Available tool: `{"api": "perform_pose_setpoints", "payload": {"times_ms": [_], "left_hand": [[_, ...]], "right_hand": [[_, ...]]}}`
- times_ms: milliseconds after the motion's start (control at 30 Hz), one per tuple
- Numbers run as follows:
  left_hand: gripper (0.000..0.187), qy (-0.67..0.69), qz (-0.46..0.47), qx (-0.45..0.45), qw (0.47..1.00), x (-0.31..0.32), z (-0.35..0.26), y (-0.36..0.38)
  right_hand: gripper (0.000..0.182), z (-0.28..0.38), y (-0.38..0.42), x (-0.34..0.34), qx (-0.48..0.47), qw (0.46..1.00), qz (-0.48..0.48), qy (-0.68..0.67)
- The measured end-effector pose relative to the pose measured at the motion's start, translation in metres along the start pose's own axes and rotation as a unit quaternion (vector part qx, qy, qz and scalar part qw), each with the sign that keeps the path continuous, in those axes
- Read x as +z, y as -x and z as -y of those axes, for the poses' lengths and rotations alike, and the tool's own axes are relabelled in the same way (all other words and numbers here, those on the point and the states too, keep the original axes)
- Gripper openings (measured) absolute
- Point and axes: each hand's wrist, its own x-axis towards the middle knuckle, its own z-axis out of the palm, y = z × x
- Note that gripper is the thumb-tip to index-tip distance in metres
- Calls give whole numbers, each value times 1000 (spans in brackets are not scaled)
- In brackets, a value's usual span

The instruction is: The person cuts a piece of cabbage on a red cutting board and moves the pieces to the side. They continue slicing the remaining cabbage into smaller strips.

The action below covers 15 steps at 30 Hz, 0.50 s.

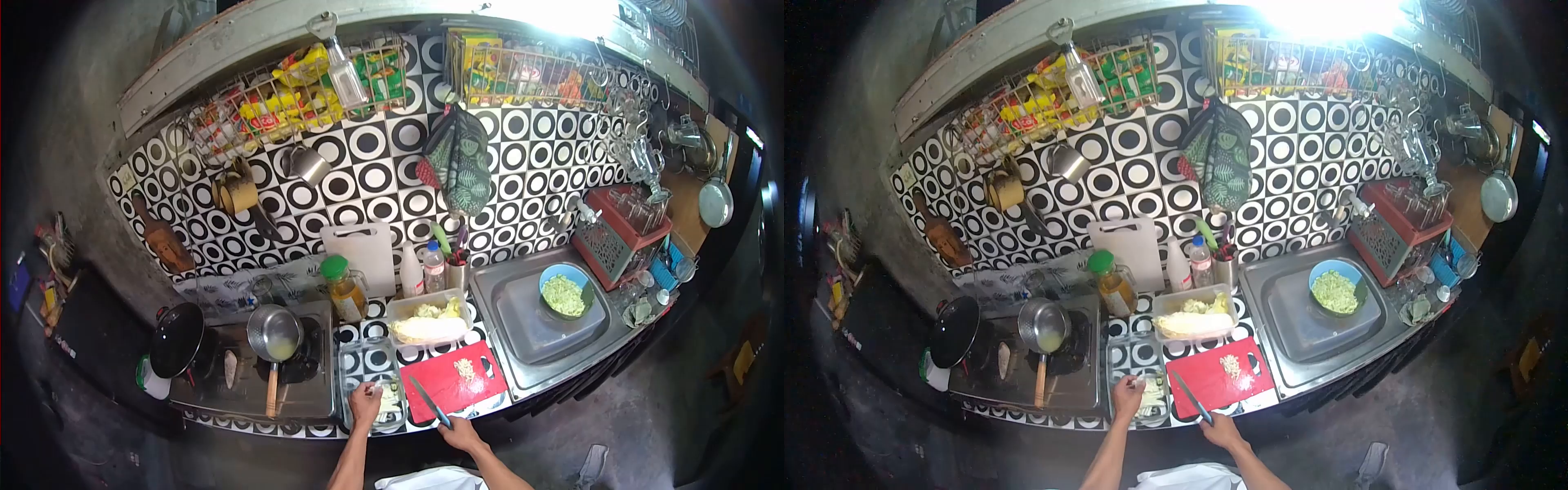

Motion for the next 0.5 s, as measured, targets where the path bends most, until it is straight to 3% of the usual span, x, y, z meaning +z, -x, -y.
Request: {"api": "perform_pose_setpoints", "payload": {"times_ms": [133, 167, 300, 433, 500], "left_hand": [[27, -55, 5, 10, 998, 2, -13, -4], [25, 13, -17, -21, 1000, 2, -16, -4], [24, -4, -48, 32, 998, 6, -10, -10], [23, 20, -44, 5, 999, 6, -5, -6], [22, 52, -91, 32, 994, 11, -1, -2]], "right_hand": [[33, -6, -4, -2, -1, 1000, -23, 11], [33, -7, -4, -2, 2, 1000, -19, 5], [32, -14, 7, 2, 6, 999, -32, 7], [33, -11, -3, -3, 13, 999, -26, 24], [33, -11, -3, -4, 1, 999, -37, 15]]}}
